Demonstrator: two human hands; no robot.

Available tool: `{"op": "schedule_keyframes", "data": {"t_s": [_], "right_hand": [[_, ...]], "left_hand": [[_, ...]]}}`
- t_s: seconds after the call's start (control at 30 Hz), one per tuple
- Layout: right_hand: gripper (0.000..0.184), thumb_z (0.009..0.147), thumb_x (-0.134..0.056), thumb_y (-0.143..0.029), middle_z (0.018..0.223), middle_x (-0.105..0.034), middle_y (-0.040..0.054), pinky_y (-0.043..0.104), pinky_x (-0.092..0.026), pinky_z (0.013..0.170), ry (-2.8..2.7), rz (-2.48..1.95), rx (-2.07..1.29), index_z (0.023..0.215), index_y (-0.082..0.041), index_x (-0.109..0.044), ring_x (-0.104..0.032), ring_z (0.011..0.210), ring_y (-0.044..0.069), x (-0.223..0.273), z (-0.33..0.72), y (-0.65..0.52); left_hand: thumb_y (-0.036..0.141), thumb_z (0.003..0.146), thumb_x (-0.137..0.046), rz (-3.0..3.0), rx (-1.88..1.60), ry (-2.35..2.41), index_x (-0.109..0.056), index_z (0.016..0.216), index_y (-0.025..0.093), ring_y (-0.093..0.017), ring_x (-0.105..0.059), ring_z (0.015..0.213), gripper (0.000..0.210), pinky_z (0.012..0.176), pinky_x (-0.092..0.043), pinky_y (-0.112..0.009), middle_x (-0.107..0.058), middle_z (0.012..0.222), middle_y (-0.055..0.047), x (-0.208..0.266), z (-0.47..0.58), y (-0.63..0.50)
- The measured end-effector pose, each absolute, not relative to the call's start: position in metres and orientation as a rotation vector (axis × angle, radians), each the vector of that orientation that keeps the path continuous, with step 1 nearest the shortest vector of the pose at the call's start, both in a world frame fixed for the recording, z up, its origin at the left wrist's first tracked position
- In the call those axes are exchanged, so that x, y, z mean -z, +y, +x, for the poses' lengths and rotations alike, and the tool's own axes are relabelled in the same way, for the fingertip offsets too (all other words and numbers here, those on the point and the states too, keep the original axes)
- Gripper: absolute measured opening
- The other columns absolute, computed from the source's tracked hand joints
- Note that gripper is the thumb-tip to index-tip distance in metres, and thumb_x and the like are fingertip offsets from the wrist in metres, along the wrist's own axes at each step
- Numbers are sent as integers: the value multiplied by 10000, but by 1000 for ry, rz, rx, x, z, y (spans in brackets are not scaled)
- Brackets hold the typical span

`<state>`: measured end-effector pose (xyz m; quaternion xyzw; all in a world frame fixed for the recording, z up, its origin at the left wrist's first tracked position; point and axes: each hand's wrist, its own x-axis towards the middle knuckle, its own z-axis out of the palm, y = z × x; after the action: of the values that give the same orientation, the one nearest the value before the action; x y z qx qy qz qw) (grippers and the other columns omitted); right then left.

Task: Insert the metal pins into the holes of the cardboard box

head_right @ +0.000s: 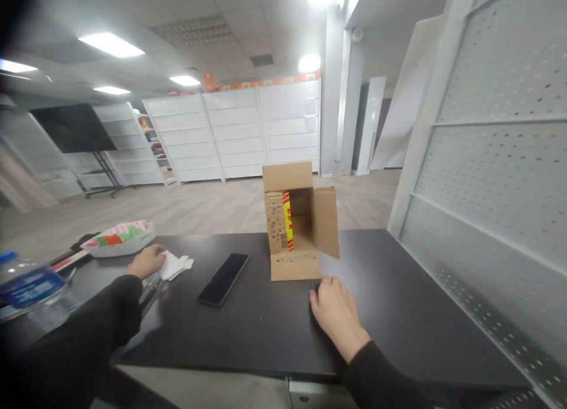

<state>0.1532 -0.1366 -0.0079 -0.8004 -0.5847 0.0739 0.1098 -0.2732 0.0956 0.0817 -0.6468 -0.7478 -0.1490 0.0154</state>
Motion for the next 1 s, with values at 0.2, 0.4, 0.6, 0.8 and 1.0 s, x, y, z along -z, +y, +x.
{"op": "schedule_keyframes", "data": {"t_s": [0.2,0.4,0.6,0.8,1.0], "right_hand": [[234,856,-428,-149,964,-628,199,346,-440,753,-1791,-2347,-388,974,-46,-602,-634,925,299,5,162,-128],[189,811,-496,-153,910,-672,188,311,-443,712,-1887,-2322,-443,867,-94,-666,-655,884,274,0,166,-122],[178,845,-473,-192,857,-668,135,271,-385,628,-1885,-2233,-390,902,-125,-628,-647,775,218,-5,171,-122],[114,835,-442,-207,681,-607,26,255,-337,590,-1636,-1867,-298,813,-175,-549,-567,629,167,1,180,-115],[199,835,-470,-316,732,-629,36,270,-412,639,-1258,-1501,-274,848,-163,-597,-559,652,172,3,166,-99]], "left_hand": [[210,753,-487,-1958,326,-2406,-586,1092,155,-369,-569,1080,357,891,-404,-591,-638,1144,-150,-82,-262,83],[289,827,-442,-1928,485,-2172,-544,1203,145,-410,-472,1162,415,902,-380,-583,-531,1227,-196,-96,-226,68],[276,823,-459,-2100,963,-1797,-610,1072,195,-297,-502,1132,303,934,-387,-451,-570,1133,-118,-97,-143,35],[193,828,-475,-2429,1260,-1372,-606,955,204,-219,-547,1047,182,917,-363,-368,-617,1050,-70,-69,-55,-16],[128,827,-480,-2582,1316,-1338,-589,944,224,-201,-557,1011,186,850,-373,-352,-624,1015,-58,-31,-4,-31]]}}
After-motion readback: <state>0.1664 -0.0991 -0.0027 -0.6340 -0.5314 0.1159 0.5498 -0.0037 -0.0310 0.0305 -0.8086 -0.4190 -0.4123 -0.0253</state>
